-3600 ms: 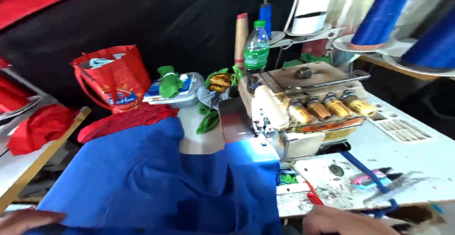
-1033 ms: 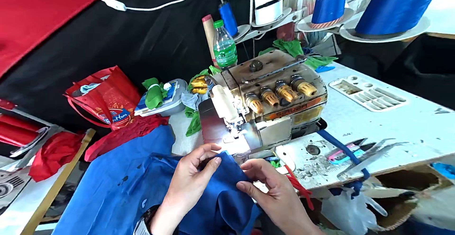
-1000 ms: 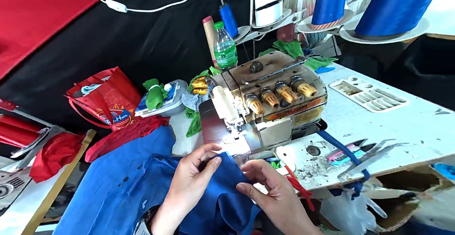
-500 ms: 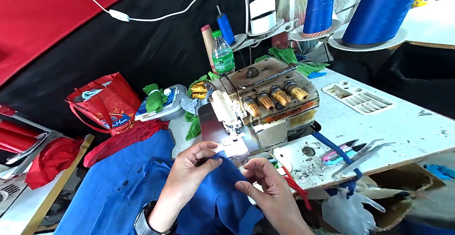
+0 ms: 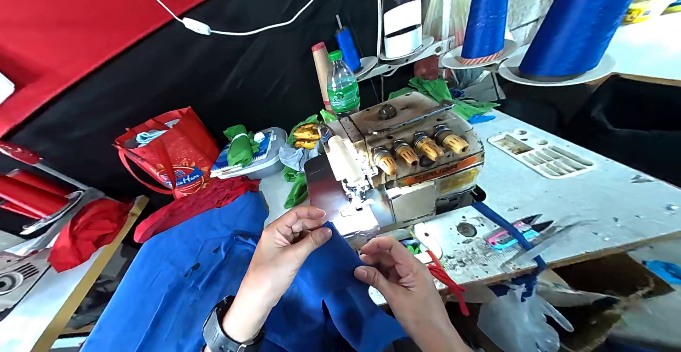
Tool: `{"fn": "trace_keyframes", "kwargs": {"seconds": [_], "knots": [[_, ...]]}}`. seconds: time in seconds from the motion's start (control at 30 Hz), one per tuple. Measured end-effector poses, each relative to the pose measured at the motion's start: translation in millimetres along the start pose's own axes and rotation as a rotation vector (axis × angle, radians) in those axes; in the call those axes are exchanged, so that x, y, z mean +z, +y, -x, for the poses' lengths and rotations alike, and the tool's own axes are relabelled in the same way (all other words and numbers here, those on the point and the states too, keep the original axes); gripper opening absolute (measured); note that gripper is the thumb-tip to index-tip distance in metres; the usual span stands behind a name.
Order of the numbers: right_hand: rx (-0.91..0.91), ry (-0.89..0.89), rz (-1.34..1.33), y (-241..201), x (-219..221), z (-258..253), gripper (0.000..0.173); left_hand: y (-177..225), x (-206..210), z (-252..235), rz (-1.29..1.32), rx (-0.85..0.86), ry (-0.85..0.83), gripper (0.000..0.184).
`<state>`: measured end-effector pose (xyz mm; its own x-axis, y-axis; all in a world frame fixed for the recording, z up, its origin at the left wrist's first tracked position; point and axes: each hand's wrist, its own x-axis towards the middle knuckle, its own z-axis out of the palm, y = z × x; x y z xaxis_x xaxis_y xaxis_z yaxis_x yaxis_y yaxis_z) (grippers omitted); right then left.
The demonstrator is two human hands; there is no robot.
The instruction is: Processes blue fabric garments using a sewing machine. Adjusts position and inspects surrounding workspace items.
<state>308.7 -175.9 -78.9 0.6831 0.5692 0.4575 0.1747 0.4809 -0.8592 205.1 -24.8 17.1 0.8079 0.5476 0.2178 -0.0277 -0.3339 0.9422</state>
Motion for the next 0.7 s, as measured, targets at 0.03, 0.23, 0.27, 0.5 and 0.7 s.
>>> {"fn": "trace_keyframes", "kwargs": {"seconds": [0.03,0.23,0.27,0.5,0.7], "knots": [[0.006,-0.003,-0.007,0.0,0.3,0.8,0.022,-0.3,0.3,0.9,0.007,0.01,0.005,0.024],[0.029,-0.105,-0.069,-1.0,0.4,-1.8,0.033,4.8,2.1,3.7,-0.023,0.019,-0.003,0.026],[0.025,-0.105,-0.062,-1.4,0.8,-3.0,0.033,5.7,2.8,3.7,-0.037,0.018,-0.005,0.026],[-0.069,-0.133,0.07,-2.2,0.8,-10.9,0.023,5.7,-7.0,7.2,-0.016,-0.035,0.01,0.022],[-0.105,-0.146,0.084,-3.0,6.5,-11.4,0.021,5.3,-7.9,10.8,0.061,-0.101,0.097,0.022]]}}
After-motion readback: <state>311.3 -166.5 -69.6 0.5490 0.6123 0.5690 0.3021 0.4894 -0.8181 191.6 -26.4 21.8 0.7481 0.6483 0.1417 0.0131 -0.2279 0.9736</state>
